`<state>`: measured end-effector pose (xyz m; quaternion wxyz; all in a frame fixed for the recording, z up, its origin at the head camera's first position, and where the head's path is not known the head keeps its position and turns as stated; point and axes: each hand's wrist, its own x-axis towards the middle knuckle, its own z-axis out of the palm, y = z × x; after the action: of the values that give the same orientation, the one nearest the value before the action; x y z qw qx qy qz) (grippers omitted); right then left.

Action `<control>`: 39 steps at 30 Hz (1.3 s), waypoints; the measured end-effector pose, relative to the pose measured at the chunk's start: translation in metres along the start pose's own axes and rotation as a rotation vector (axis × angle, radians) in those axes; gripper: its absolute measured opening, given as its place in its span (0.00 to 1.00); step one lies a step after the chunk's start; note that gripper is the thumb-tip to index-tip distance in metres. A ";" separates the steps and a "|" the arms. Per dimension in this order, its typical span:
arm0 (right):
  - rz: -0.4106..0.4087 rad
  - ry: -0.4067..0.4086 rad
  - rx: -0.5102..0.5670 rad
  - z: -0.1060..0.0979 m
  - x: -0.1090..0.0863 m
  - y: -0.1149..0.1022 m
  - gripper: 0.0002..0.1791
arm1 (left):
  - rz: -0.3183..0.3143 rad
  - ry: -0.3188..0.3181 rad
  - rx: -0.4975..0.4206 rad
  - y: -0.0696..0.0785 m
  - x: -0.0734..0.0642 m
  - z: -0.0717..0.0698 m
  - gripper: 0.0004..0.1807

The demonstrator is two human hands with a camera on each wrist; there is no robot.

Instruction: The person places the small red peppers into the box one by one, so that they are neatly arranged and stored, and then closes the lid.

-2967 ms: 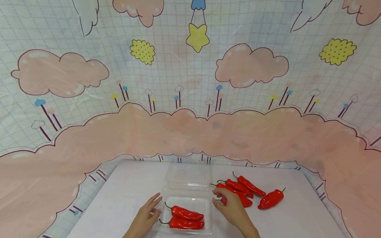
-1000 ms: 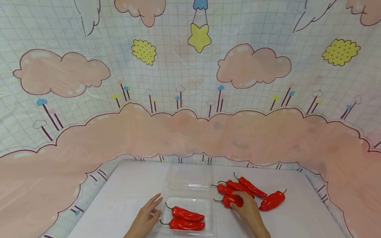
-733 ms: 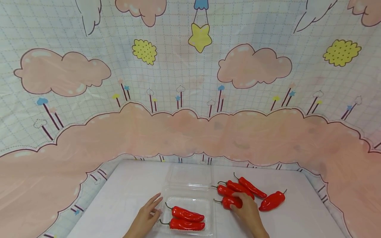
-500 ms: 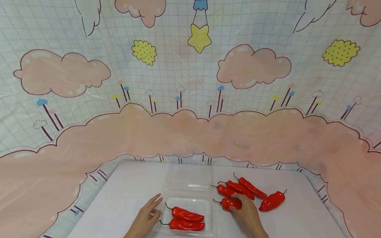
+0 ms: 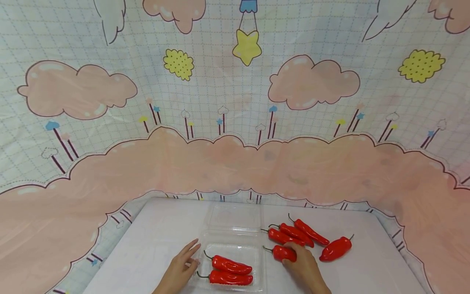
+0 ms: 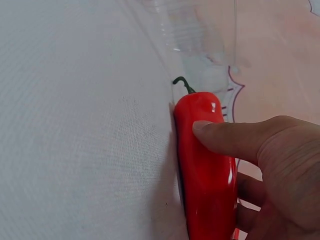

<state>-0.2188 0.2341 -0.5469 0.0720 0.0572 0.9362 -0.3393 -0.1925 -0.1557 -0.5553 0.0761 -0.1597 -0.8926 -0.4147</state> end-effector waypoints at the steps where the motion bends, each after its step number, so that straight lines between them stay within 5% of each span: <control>1: 0.003 -0.003 0.002 0.000 0.000 0.000 0.31 | 0.000 0.000 -0.002 0.000 0.000 0.000 0.24; 12: 0.013 -0.009 0.021 -0.005 -0.005 -0.003 0.32 | 0.016 0.011 0.001 0.000 0.000 0.001 0.24; 39: -0.094 0.160 0.001 -0.025 -0.015 -0.011 0.33 | 0.002 0.003 -0.001 -0.001 0.000 0.000 0.24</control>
<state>-0.2080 0.2408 -0.5185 -0.0190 0.0401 0.9405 -0.3370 -0.1931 -0.1560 -0.5564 0.0778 -0.1601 -0.8921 -0.4154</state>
